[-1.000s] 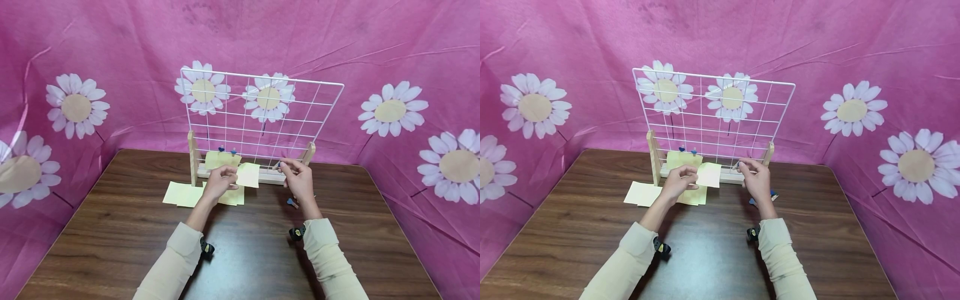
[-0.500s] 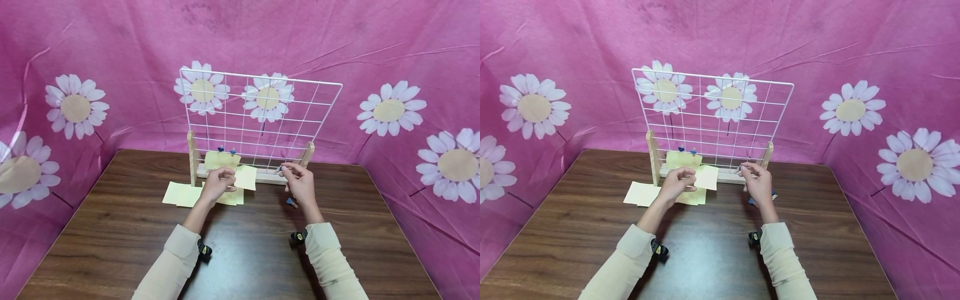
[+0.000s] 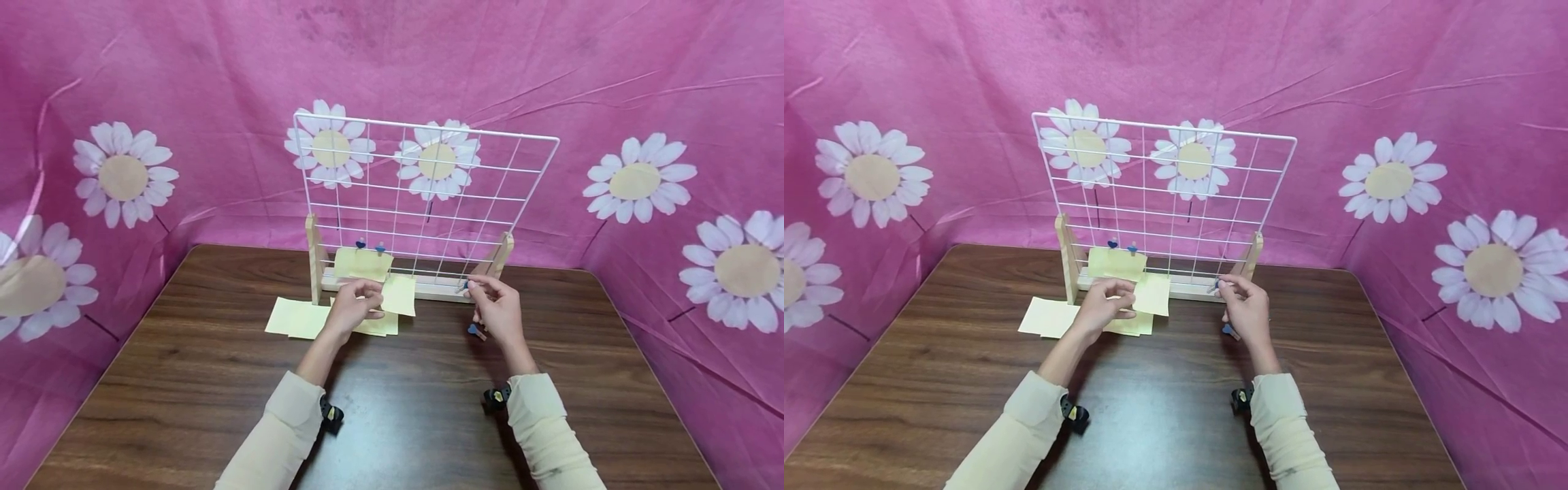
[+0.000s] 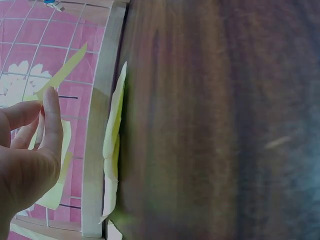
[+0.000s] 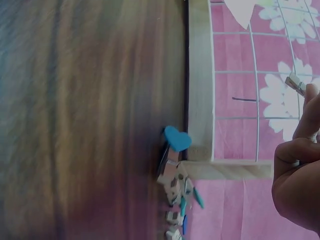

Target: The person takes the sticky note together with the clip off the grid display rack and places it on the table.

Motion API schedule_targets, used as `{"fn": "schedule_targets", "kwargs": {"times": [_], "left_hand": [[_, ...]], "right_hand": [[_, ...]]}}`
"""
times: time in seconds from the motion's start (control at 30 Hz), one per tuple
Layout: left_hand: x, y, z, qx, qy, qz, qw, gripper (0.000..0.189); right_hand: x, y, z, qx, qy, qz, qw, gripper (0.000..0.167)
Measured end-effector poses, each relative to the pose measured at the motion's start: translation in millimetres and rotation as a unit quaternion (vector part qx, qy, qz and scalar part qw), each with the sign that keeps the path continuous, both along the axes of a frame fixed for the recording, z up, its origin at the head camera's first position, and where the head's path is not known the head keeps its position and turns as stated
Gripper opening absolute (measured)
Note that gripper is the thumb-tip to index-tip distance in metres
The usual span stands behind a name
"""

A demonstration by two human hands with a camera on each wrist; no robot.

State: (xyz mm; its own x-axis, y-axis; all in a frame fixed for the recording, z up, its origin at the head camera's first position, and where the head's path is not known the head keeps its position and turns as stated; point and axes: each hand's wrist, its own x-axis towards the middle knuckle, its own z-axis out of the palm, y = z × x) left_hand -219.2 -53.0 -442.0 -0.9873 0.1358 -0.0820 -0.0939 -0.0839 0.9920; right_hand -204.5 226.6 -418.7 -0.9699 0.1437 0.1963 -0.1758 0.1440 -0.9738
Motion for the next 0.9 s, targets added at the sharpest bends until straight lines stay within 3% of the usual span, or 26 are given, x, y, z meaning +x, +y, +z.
{"fn": "schedule_targets", "kwargs": {"times": [0.27,0.53,0.9], "left_hand": [[1.4,0.7,-4.5,0.0,-0.004,-0.01,0.9999,0.023],[2.2,0.6,-6.8,-0.001,0.0,-0.017,0.9999,0.025],[0.7,-2.7,-8.4,-0.008,-0.007,-0.026,0.9996,0.024]], "right_hand": [[15.0,0,17.1,0.026,0.012,0.009,0.9995,0.021],[3.0,18,-14.1,0.027,-0.028,-0.012,0.9992,0.023],[7.0,30,-25.6,0.034,-0.041,-0.021,0.9983,0.025]]}}
